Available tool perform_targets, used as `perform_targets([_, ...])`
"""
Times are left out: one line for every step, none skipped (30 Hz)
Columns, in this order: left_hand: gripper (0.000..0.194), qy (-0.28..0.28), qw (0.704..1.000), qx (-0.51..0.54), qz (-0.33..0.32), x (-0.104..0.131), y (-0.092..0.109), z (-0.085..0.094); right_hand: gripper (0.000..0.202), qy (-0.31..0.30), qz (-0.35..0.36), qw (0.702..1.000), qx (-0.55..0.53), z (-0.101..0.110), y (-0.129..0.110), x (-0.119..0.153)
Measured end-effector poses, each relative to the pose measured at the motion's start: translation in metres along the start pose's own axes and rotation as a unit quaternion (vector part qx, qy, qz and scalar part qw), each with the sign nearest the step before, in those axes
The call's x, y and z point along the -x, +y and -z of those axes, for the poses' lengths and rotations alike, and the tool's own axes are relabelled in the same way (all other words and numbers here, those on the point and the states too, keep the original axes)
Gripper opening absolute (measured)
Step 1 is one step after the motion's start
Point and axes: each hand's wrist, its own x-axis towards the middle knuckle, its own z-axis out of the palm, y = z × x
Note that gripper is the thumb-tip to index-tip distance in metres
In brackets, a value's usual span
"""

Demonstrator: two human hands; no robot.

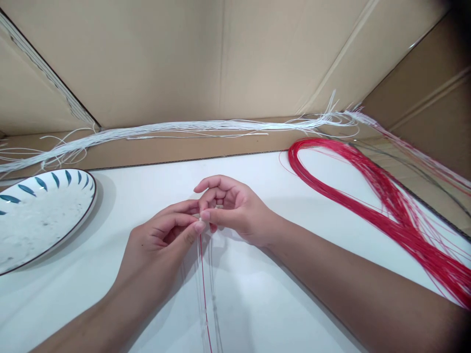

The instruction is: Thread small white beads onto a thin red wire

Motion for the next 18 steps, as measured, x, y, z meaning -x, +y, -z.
perform_targets([0.019,0.001,1.000,-0.003,0.003,-0.0003,0.0004,-0.0003,0.031,-0.002,0.000,1.000,0.000,-0.0001,0.0004,0.0000])
perform_targets([0.020,0.001,1.000,-0.004,0.004,-0.0007,0.0006,-0.0006,0.029,-0.003,0.000,1.000,0.000,-0.0004,0.0008,0.0000])
perform_targets([0.021,-0.002,1.000,-0.004,0.006,-0.0012,0.0007,-0.0010,0.028,-0.003,0.000,1.000,0.000,-0.0007,0.0012,0.0000])
perform_targets([0.022,-0.005,1.000,-0.002,0.006,-0.0017,0.0006,-0.0014,0.028,-0.003,0.000,1.000,0.000,-0.0012,0.0015,0.0000])
perform_targets([0.021,-0.011,1.000,0.002,0.006,-0.0023,0.0001,-0.0017,0.027,-0.003,0.001,1.000,0.000,-0.0017,0.0016,-0.0001])
perform_targets([0.020,-0.019,1.000,0.012,0.005,-0.0028,-0.0005,-0.0019,0.027,-0.002,0.003,1.000,-0.002,-0.0021,0.0016,-0.0002])
perform_targets([0.018,-0.028,0.999,0.023,0.001,-0.0033,-0.0013,-0.0019,0.028,-0.002,0.005,1.000,-0.006,-0.0024,0.0015,-0.0004])
perform_targets([0.014,-0.041,0.999,0.035,-0.006,-0.0036,-0.0022,-0.0018,0.030,-0.002,0.007,1.000,-0.013,-0.0027,0.0013,-0.0007])
perform_targets([0.009,-0.056,0.997,0.045,-0.014,-0.0039,-0.0031,-0.0014,0.032,0.000,0.009,1.000,-0.021,-0.0028,0.0012,-0.0010])
perform_targets([0.007,-0.073,0.996,0.051,-0.020,-0.0039,-0.0038,-0.0008,0.035,0.003,0.011,0.999,-0.031,-0.0027,0.0010,-0.0014])
perform_targets([0.013,-0.089,0.994,0.055,-0.023,-0.0038,-0.0043,-0.0001,0.038,0.005,0.013,0.999,-0.039,-0.0026,0.0009,-0.0018])
perform_targets([0.020,-0.102,0.993,0.058,-0.024,-0.0034,-0.0047,0.0007,0.039,0.009,0.015,0.999,-0.044,-0.0024,0.0009,-0.0021])
perform_targets([0.025,-0.110,0.992,0.060,-0.024,-0.0029,-0.0048,0.0015,0.039,0.012,0.017,0.999,-0.048,-0.0021,0.0009,-0.0024])
perform_targets([0.027,-0.114,0.991,0.062,-0.026,-0.0022,-0.0047,0.0022,0.039,0.015,0.020,0.999,-0.047,-0.0020,0.0010,-0.0025])
perform_targets([0.026,-0.115,0.991,0.062,-0.030,-0.0015,-0.0043,0.0027,0.039,0.018,0.023,0.999,-0.045,-0.0020,0.0011,-0.0025])
perform_targets([0.024,-0.115,0.991,0.061,-0.033,-0.0009,-0.0038,0.0030,0.039,0.021,0.025,0.999,-0.043,-0.0021,0.0011,-0.0023])
perform_targets([0.020,-0.111,0.992,0.056,-0.035,-0.0004,-0.0032,0.0029,0.039,0.024,0.027,0.998,-0.042,-0.0025,0.0012,-0.0020])
perform_targets([0.015,-0.105,0.993,0.050,-0.035,-0.0001,-0.0025,0.0026,0.039,0.025,0.026,0.999,-0.040,-0.0031,0.0013,-0.0017])
